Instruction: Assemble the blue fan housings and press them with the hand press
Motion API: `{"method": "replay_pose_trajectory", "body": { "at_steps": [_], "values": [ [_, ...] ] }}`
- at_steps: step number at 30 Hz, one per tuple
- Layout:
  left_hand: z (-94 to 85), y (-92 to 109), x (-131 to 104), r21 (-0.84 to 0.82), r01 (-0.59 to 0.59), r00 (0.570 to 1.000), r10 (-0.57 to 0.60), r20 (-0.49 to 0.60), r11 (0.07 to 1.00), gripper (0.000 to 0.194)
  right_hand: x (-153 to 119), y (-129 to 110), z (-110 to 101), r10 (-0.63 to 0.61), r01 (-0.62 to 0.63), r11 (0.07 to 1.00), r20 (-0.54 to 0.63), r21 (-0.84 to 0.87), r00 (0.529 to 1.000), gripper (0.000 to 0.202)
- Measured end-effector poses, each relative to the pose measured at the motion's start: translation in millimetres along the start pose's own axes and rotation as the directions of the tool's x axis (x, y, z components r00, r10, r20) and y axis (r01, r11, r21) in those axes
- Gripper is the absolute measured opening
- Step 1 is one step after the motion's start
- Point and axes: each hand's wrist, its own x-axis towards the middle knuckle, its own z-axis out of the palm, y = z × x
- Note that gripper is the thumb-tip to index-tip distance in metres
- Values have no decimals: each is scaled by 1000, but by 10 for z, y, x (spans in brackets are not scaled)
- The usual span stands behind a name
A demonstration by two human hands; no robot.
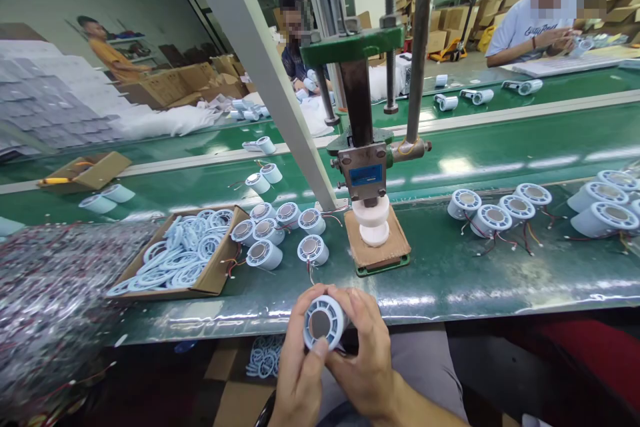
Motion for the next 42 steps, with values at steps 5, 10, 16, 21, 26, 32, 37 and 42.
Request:
{"method": "replay_pose_trajectory", "body": {
  "at_steps": [5,10,16,21,26,32,37,42],
  "values": [
    [-61,-83,-10,-22,-12,1000,13,27,1000,46,-4,8,17,30,-31,998,-13,-45,999,78],
    [-1,-31,13,5,-65,997,65,33,998,55,-38,62,18,65,-63,995,-25,82,998,79],
    [139,79,0,85,-144,984,152,-93,986,57,-220,166,35,169,-146,904,-22,402,985,82],
    [210,76,-89,58,-112,978,120,-169,992,69,-284,173,39,152,-106,907,-82,407,985,76],
    [247,133,-78,45,-192,953,197,-231,980,69,-252,144,26,89,-44,942,-123,332,988,75],
    [136,76,12,100,-314,927,328,-181,944,59,-247,145,37,47,-31,968,-58,250,997,68],
    [60,48,484,-35,33,995,-36,-98,999,52,409,86,-403,-50,79,995,411,-55,910,73],
    [219,136,1231,-213,156,987,-160,-3,965,57,2247,-233,-1052,-314,286,817,31,-501,949,58]
  ]
}}
